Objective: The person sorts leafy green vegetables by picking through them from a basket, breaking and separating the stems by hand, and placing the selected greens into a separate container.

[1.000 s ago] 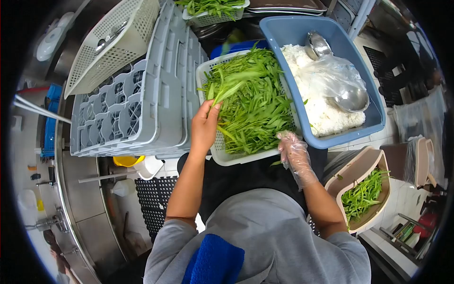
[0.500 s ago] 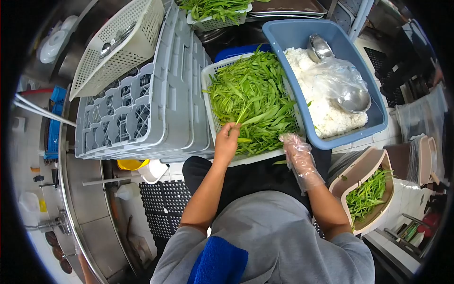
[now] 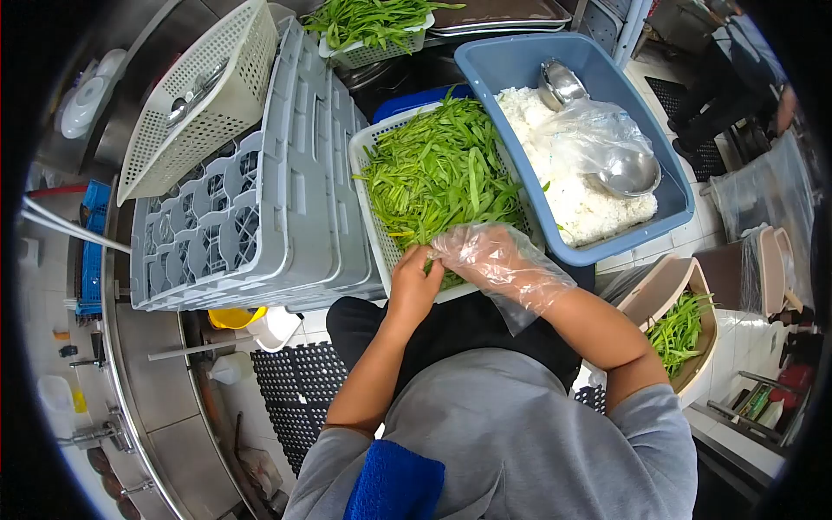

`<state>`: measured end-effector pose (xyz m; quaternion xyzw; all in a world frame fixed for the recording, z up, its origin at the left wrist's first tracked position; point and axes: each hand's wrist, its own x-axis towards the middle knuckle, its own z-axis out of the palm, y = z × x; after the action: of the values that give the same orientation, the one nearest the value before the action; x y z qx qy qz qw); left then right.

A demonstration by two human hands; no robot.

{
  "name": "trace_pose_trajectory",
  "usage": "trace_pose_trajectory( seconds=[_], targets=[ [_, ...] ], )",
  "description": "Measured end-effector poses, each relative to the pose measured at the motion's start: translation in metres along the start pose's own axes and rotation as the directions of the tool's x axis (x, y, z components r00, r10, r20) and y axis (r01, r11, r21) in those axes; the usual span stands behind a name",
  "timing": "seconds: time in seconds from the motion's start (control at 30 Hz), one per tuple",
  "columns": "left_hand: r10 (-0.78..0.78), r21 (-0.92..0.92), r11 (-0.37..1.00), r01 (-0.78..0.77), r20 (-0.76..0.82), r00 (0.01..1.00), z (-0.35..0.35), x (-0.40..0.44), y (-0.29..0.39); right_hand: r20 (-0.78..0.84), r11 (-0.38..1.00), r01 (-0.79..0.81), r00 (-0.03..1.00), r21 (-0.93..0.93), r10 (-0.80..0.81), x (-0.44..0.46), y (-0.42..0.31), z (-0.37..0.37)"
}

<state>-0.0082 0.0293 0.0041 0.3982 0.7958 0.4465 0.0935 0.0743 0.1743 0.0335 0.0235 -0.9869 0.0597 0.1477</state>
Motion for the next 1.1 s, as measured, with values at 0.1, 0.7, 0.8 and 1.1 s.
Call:
trace_pose_trajectory(
  seconds=[0.1, 0.7, 0.8, 1.1],
  targets=[
    [0.009, 0.012, 1.000, -0.009, -0.003, 1.000, -0.003, -0.002, -0.001, 0.001, 1.000, 0.005, 1.000, 0.024, -0.005, 0.001, 0.008, 0.014],
    [0.041, 0.011, 0.999, -0.040, -0.135, 0.990, -0.033, 0.002, 0.018, 0.321, -0.126, -0.353, 0.575, 0.927, 0.752, -0.026, 0.005, 0.042],
    [0.041, 0.068, 0.997, -0.028, -0.194, 0.980, -0.038, 0.017, 0.054, -0.212, 0.952, -0.306, 0.928, 0.032, 0.305, -0.042, -0.003, 0.032],
    [0.728, -0.382, 0.677, -0.629, 0.220, 0.649, 0.136, 0.025, 0.210, 0.113, -0.087, -0.073, 0.681, 0.994, 0.724, -0.037, -0.018, 0.047]
  ],
)
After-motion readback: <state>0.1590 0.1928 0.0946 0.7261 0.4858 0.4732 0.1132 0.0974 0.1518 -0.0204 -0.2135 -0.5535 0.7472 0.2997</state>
